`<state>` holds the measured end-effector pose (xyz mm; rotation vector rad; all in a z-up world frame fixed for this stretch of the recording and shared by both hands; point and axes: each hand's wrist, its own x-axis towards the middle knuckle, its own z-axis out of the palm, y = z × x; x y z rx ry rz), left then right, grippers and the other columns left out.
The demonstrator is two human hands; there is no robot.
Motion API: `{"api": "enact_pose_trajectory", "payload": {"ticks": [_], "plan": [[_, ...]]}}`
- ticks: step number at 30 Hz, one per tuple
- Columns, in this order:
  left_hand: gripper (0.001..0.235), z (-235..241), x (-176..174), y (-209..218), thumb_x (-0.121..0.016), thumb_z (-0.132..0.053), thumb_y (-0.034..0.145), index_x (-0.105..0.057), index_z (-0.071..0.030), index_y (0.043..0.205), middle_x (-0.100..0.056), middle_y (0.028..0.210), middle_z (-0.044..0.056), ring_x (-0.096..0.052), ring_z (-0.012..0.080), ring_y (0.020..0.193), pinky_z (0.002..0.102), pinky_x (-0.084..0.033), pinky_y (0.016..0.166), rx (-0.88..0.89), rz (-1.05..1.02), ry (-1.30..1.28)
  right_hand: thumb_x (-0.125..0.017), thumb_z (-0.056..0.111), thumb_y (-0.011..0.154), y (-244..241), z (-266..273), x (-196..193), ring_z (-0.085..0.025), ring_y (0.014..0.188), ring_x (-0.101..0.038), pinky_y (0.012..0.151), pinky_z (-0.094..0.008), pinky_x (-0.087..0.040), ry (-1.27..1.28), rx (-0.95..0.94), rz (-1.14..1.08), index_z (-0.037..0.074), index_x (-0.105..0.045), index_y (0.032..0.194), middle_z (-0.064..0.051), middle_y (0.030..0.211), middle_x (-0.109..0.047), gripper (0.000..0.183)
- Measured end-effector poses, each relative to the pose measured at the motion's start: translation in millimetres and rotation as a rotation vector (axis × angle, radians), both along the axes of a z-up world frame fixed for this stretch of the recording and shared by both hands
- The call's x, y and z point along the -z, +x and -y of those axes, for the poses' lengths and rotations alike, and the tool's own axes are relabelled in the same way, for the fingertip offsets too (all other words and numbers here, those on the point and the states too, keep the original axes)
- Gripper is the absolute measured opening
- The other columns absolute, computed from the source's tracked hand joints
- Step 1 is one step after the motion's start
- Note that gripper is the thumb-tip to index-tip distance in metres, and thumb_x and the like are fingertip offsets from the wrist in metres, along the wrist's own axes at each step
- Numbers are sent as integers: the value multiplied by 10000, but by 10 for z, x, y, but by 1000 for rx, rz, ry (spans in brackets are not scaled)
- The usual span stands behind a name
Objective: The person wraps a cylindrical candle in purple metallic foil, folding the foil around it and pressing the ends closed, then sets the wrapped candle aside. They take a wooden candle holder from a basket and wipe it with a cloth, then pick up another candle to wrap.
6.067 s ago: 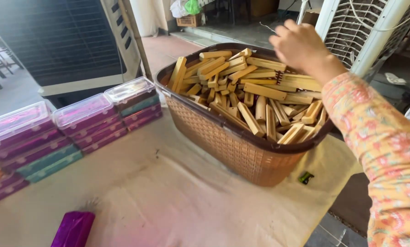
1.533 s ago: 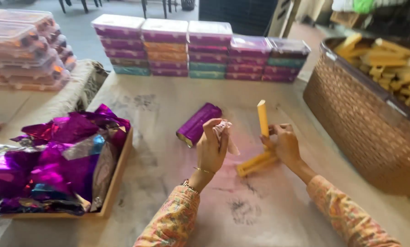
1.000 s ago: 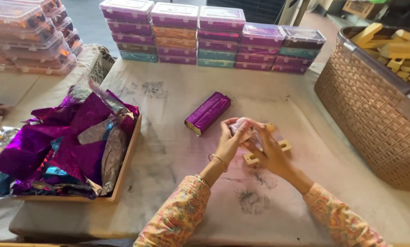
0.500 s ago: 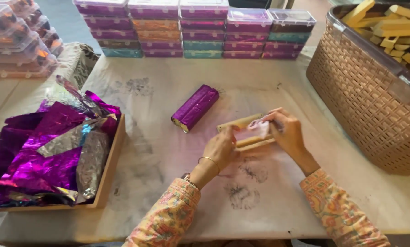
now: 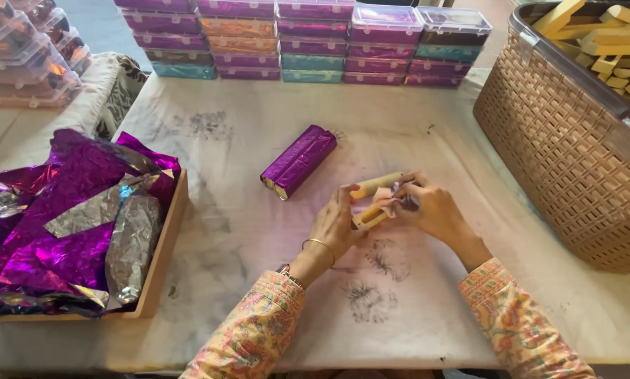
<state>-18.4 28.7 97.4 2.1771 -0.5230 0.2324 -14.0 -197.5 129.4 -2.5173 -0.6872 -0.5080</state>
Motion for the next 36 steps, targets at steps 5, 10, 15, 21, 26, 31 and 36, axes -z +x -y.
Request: {"api": "enact_pose_trajectory", "payload": {"ticks": [5, 10, 15, 21, 26, 31, 36], "plan": [[833, 6, 195, 117, -888, -107, 675, -424, -96, 1366, -619, 1186, 146, -663, 323, 1018, 428, -551, 848, 10, 50, -21, -876, 228, 663, -248, -441, -4, -325, 941, -719, 816, -414, -578, -15, -101, 44, 32, -742, 993, -124, 1093, -695, 406], [876, -27, 84, 125, -912, -152, 644, -429, -101, 1373, -618, 1194, 156, -653, 350, 1044, 444, -543, 854, 14, 66, -8, -791, 103, 757, -29, -222, 97, -318, 1017, -720, 861, -395, -579, 52, -230, 62, 33, -735, 1077, -111, 1133, -715, 332], [821, -37, 156, 150, -900, -200, 699, -449, -111, 1379, -644, 1169, 143, -677, 344, 1019, 447, -546, 854, 11, 77, -18, -771, 56, 803, 123, 111, 199, -312, 1029, -712, 859, -386, -582, 7, -49, 116, 73, -769, 1033, -94, 1159, -724, 231], [804, -26, 252, 196, -883, -171, 688, -463, -118, 1372, -675, 1098, 132, -686, 315, 997, 427, -546, 865, -9, 72, 9, -733, 22, 768, -115, -383, 185, -282, 1071, -718, 926, -378, -586, 23, -105, 167, 61, -770, 1045, -92, 1205, -714, 283], [765, -69, 118, 156, -882, -166, 731, -477, -105, 1377, -679, 1100, 112, -679, 280, 993, 407, -547, 860, 18, 3, 13, -749, 56, 798, -8, -278, 55, -296, 1090, -700, 920, -363, -584, 197, -191, 35, 14, -721, 1132, -132, 1231, -665, 338], [744, -65, 107, 116, -880, -150, 703, -506, -106, 1345, -683, 1085, 94, -677, 262, 1008, 390, -550, 881, 41, 4, 29, -778, 96, 844, 151, 98, 240, -286, 1027, -718, 886, -371, -583, 113, 82, 22, 67, -761, 1118, -124, 1203, -708, 276], [752, -40, 181, 168, -895, -139, 678, -509, -89, 1321, -667, 1106, 119, -661, 293, 1033, 405, -534, 890, 29, 138, 3, -764, 40, 830, -52, -317, 281, -273, 1097, -715, 946, -374, -592, 49, -68, 105, 90, -776, 1103, -118, 1233, -720, 279]]}}
